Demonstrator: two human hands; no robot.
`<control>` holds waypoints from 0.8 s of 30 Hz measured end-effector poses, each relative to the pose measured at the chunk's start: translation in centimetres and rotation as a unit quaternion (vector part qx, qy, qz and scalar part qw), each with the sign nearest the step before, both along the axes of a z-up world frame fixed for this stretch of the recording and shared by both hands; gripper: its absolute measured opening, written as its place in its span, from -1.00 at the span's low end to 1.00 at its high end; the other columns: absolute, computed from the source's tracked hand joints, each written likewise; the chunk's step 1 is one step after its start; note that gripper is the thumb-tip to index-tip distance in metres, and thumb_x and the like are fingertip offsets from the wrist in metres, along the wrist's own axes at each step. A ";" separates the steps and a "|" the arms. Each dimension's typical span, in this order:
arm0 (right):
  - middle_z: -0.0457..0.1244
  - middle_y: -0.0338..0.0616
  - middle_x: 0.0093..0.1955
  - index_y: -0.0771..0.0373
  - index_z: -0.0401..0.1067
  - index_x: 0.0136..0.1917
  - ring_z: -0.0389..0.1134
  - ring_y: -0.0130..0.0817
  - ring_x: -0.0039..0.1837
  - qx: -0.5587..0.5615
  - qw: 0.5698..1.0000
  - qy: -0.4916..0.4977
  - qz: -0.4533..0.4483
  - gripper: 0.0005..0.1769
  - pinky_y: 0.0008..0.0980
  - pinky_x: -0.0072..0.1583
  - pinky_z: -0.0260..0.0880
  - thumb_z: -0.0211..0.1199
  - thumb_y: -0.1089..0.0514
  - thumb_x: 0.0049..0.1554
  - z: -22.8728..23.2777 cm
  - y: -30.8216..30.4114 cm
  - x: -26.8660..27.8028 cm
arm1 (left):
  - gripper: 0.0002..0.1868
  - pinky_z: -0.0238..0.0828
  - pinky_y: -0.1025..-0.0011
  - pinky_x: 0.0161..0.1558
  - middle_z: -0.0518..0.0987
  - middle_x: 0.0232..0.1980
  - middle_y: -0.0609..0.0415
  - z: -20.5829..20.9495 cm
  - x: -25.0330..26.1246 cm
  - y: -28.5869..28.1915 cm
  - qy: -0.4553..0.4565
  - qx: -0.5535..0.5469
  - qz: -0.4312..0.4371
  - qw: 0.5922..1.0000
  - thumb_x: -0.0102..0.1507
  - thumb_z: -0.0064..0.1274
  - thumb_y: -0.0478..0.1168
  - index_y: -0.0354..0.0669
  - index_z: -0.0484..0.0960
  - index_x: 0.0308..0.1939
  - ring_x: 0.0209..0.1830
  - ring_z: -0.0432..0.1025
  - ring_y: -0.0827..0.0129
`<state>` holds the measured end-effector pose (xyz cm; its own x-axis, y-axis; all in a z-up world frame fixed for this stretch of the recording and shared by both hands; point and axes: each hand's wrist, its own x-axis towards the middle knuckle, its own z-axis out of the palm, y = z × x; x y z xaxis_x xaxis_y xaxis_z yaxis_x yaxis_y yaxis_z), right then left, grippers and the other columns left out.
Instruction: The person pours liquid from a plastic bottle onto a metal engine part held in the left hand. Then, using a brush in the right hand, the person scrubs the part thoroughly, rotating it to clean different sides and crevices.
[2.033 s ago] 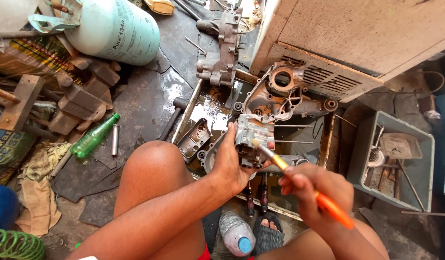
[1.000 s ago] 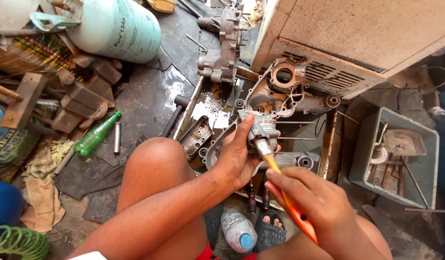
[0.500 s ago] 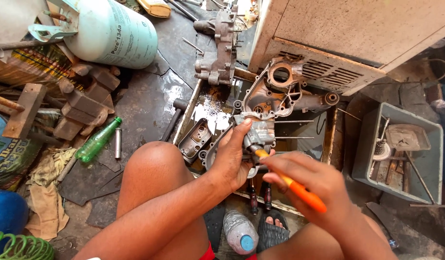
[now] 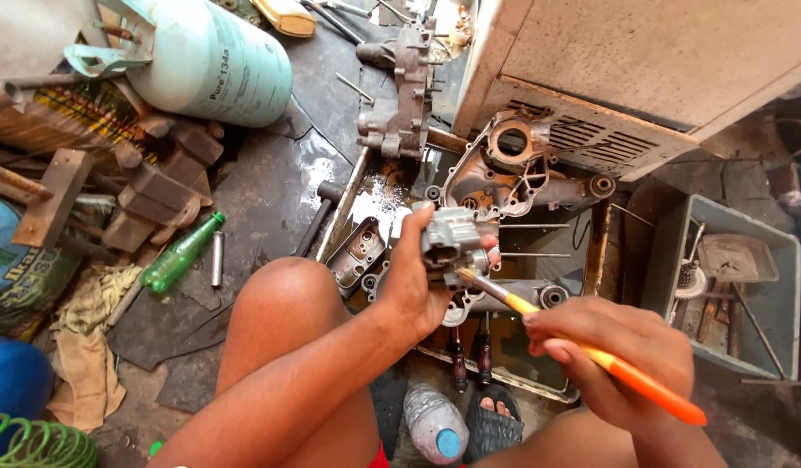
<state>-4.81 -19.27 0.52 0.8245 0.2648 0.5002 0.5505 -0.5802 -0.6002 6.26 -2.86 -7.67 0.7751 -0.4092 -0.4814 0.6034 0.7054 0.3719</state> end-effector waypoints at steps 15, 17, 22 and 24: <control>0.40 -0.22 -0.26 0.28 0.52 0.02 0.44 -0.47 -0.27 -0.017 0.997 -0.019 -0.066 -0.77 -0.58 -0.14 0.39 0.06 0.18 0.28 -0.9 3.8 0.8 | -0.39 0.62 0.03 -0.04 0.62 -0.25 -0.15 -0.6 -0.6 0.2 -0.013 -0.152 0.000 0.988 0.28 -0.17 0.13 -0.47 0.60 -0.14 -0.21 0.57 0.12; 0.40 -0.19 -0.27 0.31 0.52 -0.01 0.44 -0.44 -0.27 -0.029 0.996 -0.045 -0.065 -0.78 -0.56 -0.14 0.43 0.09 0.19 0.26 -1.0 3.9 0.7 | -0.41 0.60 0.02 -0.03 0.62 -0.26 -0.12 -0.9 -0.7 -0.1 -0.003 -0.166 0.002 0.986 0.27 -0.16 0.14 -0.43 0.61 -0.17 -0.20 0.56 0.12; 0.47 -0.22 -0.28 0.25 0.53 -0.04 0.56 -0.53 -0.31 0.084 0.983 0.059 -0.151 -0.75 -0.65 -0.20 0.55 0.09 0.09 0.27 -2.6 4.7 0.3 | -0.34 0.56 -0.04 0.08 0.63 -0.25 -0.25 -1.1 -0.7 0.1 -0.020 -0.185 0.017 0.982 0.21 -0.17 0.20 -0.45 0.65 -0.24 -0.17 0.53 0.02; 0.40 -0.04 -0.33 0.42 0.50 -0.09 0.50 -0.35 -0.34 0.133 0.970 0.023 -0.203 -0.68 -0.52 -0.23 0.49 0.06 0.14 0.29 -2.6 4.8 0.7 | -0.36 0.57 -0.07 0.00 0.63 -0.22 -0.21 -1.1 -0.6 0.1 -0.021 -0.182 0.004 0.983 0.24 -0.20 0.15 -0.46 0.63 -0.14 -0.23 0.57 -0.03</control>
<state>-4.15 -14.44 -2.05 0.8572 -0.2195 0.4659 0.2778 -0.5648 -0.7771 5.68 -2.73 -8.79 0.7953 -0.5422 -0.2712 0.5865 0.8013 0.1179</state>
